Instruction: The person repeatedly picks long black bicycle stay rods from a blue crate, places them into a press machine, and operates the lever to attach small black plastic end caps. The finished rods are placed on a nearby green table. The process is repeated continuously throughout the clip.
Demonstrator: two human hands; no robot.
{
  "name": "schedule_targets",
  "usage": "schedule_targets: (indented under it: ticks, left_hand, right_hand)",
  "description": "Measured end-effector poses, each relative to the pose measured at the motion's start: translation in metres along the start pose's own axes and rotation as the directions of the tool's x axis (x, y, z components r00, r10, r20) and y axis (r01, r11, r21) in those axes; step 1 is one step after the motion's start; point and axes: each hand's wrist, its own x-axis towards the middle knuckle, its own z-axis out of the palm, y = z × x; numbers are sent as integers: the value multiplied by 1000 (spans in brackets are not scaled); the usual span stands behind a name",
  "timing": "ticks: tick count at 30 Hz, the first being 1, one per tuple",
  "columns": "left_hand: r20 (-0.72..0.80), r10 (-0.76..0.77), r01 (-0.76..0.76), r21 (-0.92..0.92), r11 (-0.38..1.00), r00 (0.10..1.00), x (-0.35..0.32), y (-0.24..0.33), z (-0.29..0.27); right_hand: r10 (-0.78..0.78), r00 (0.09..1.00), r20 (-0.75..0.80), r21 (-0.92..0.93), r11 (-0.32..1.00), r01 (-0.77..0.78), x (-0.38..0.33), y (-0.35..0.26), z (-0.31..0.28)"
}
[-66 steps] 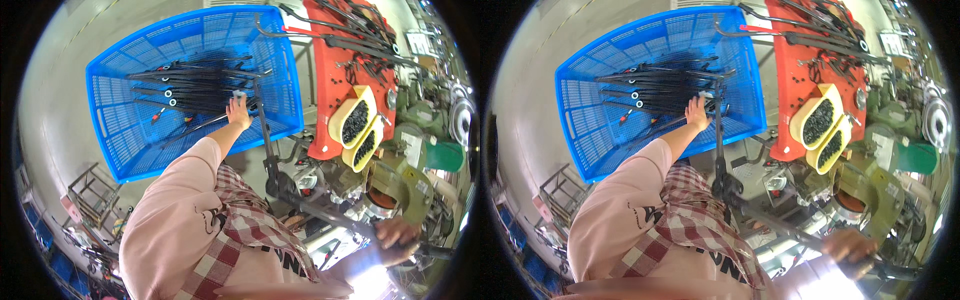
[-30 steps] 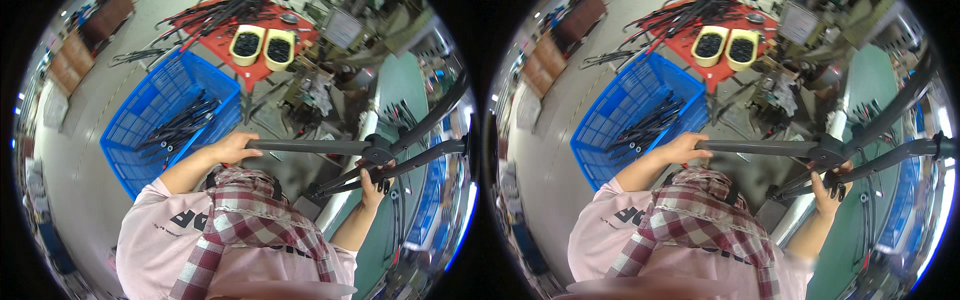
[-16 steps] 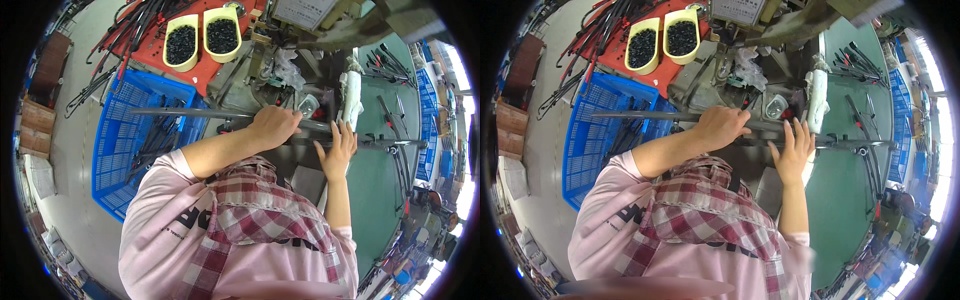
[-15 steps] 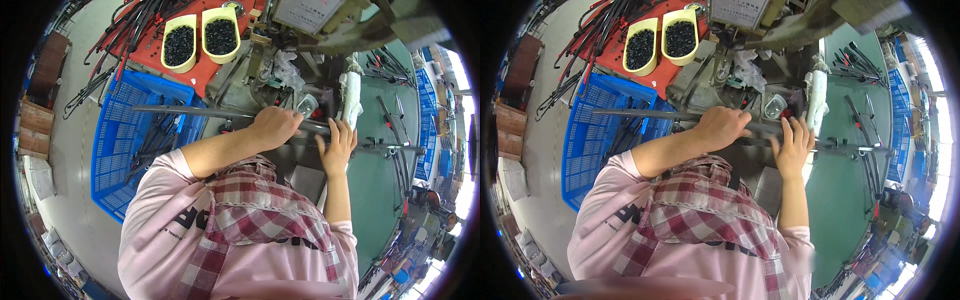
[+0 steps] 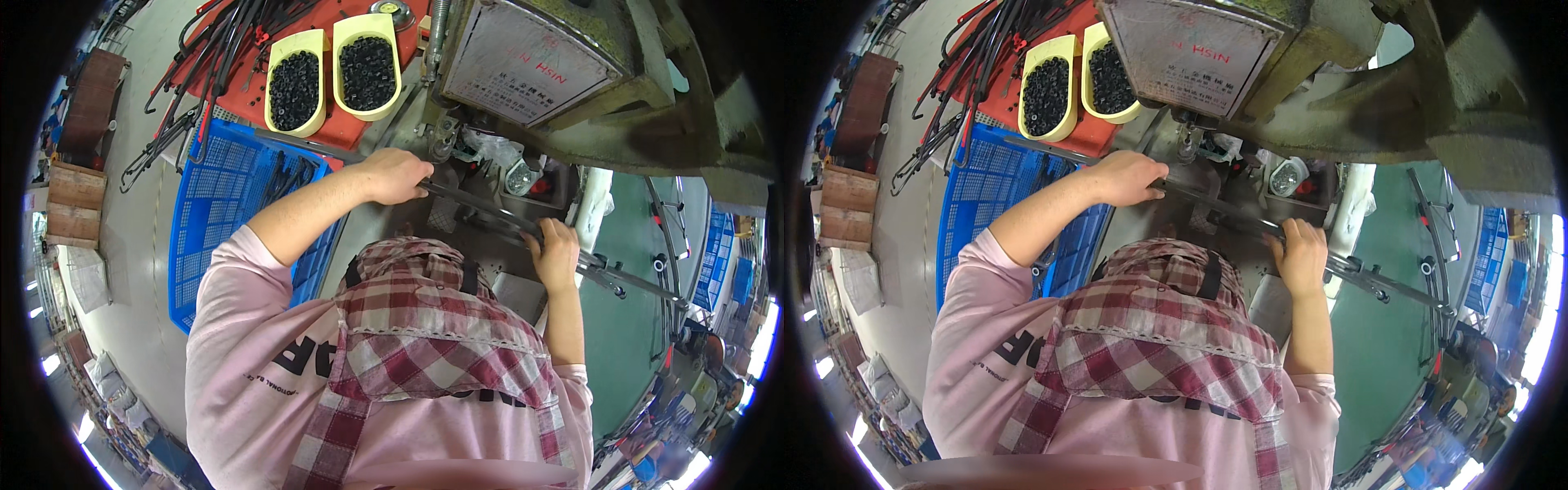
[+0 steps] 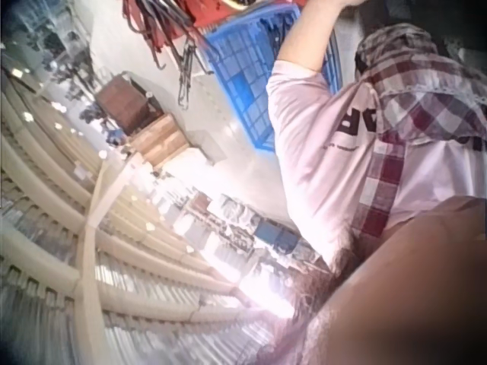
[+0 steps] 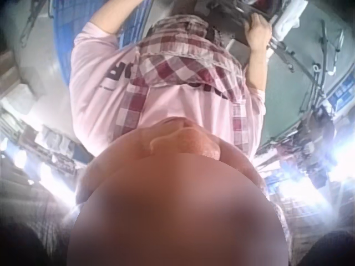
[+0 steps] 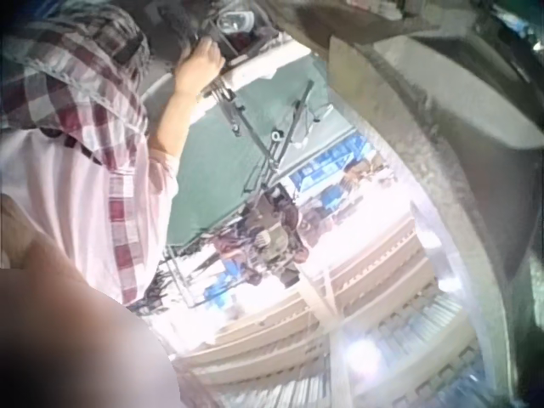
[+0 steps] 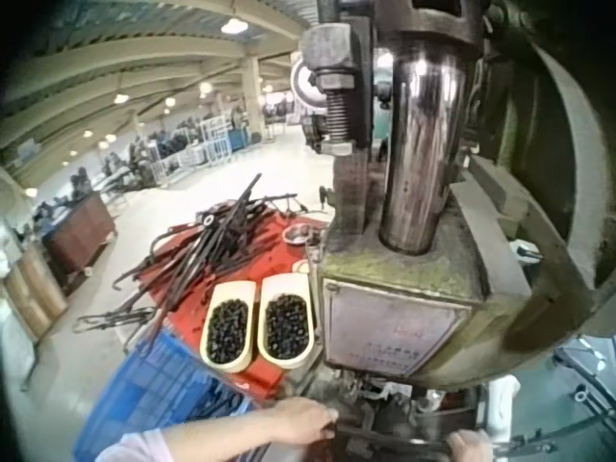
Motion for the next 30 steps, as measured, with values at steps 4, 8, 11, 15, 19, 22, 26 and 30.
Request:
schedule_targets:
  ticks: [4, 8, 11, 15, 19, 22, 26, 30]
  left_hand:
    - [47, 28, -18, -207, 978, 999, 17, 12, -15]
    - [-42, -12, 9, -74, 997, 999, 23, 11, -26]
    - [-91, -34, 30, -42, 999, 995, 26, 3, -29]
    - [-222, 19, -20, -1, 1000, 975, 41, -13, -15]
    - [-469, 88, -85, 26, 996, 879, 57, -18, -11]
    - [-663, 206, -264, 13, 964, 720, 67, -23, -11]
    - [-662, 110, -317, -200, 927, 741, 68, -19, -10]
    - [-716, 22, -437, -401, 805, 697, 74, -13, -5]
  right_hand:
    - [-129, 991, -16, -28, 991, 129, 38, -3, -14]
    - [-94, 994, 56, -85, 991, 99, 58, 10, -17]
    - [-87, 996, 29, -76, 993, 89, 62, 19, -15]
    - [-113, 993, -38, -102, 989, 109, 65, 29, -12]
    - [-54, 998, -39, -116, 992, 50, 69, 41, -6]
    - [-44, 996, -72, -126, 991, 35, 72, 50, 2]
    - [-36, 996, -83, -105, 994, 27, 75, 61, 12]
    - [42, 999, -2, -109, 993, -42, 67, 75, 25]
